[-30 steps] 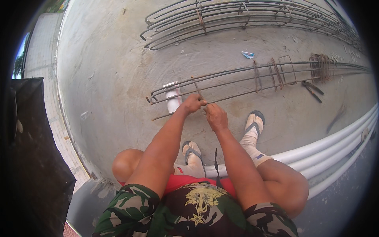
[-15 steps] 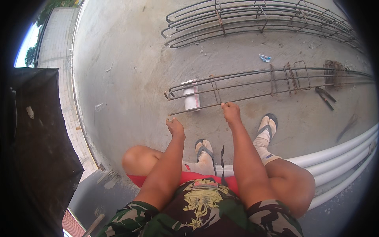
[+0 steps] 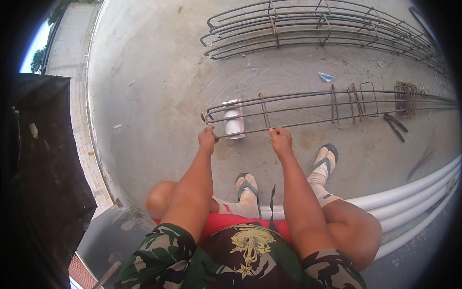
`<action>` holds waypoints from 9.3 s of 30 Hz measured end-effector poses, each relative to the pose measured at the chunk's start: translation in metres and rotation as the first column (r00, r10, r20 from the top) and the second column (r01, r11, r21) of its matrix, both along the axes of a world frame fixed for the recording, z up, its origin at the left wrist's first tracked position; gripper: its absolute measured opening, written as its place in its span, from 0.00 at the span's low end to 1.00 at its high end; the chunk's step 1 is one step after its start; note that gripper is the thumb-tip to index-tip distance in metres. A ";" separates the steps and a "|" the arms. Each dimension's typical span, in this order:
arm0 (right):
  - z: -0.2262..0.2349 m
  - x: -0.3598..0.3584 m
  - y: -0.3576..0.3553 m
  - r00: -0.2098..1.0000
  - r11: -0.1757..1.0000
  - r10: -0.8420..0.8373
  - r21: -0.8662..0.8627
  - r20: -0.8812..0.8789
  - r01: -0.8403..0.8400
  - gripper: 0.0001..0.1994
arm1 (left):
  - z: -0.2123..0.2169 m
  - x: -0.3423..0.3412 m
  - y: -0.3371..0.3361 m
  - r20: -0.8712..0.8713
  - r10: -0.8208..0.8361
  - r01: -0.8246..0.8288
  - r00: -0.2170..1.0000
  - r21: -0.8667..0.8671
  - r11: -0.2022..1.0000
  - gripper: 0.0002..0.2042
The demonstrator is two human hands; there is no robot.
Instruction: The person places white plastic spacers between parallel steel bars of a rebar cage, then uses wire ties and pliers to secure the bars together. The person works on multiple sections of the cage, tightening ties at several junctions.
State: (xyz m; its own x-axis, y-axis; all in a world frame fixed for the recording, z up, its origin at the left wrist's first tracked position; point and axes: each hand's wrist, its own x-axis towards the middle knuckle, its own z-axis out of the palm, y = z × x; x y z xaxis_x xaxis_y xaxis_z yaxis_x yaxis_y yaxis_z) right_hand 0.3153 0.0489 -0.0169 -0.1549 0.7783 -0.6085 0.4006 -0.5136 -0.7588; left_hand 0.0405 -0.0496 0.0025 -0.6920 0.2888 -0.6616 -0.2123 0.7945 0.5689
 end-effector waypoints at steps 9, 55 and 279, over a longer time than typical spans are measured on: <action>0.020 -0.006 -0.004 0.979 0.979 0.036 0.191 0.199 -0.075 0.15 | 0.013 0.013 0.008 0.148 0.187 -0.199 0.971 0.068 0.978 0.15; -0.012 0.459 0.252 -0.182 0.817 0.184 -0.253 0.966 -0.519 0.09 | 0.012 0.118 0.135 0.436 -0.831 0.904 0.346 0.083 0.420 0.18; 0.199 0.034 -0.010 0.054 0.387 0.334 -0.085 0.941 -0.918 0.39 | 0.024 0.201 0.091 -0.643 -0.703 0.870 -0.303 0.114 -0.479 0.07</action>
State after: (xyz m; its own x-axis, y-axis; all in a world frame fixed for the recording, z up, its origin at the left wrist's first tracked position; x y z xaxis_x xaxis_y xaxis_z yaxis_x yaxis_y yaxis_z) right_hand 0.3491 0.0385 0.1819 -0.4837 0.7726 -0.4112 0.7910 0.5870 0.1724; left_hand 0.2412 0.0410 0.0265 0.7180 0.6957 -0.0235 0.5351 -0.5300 0.6578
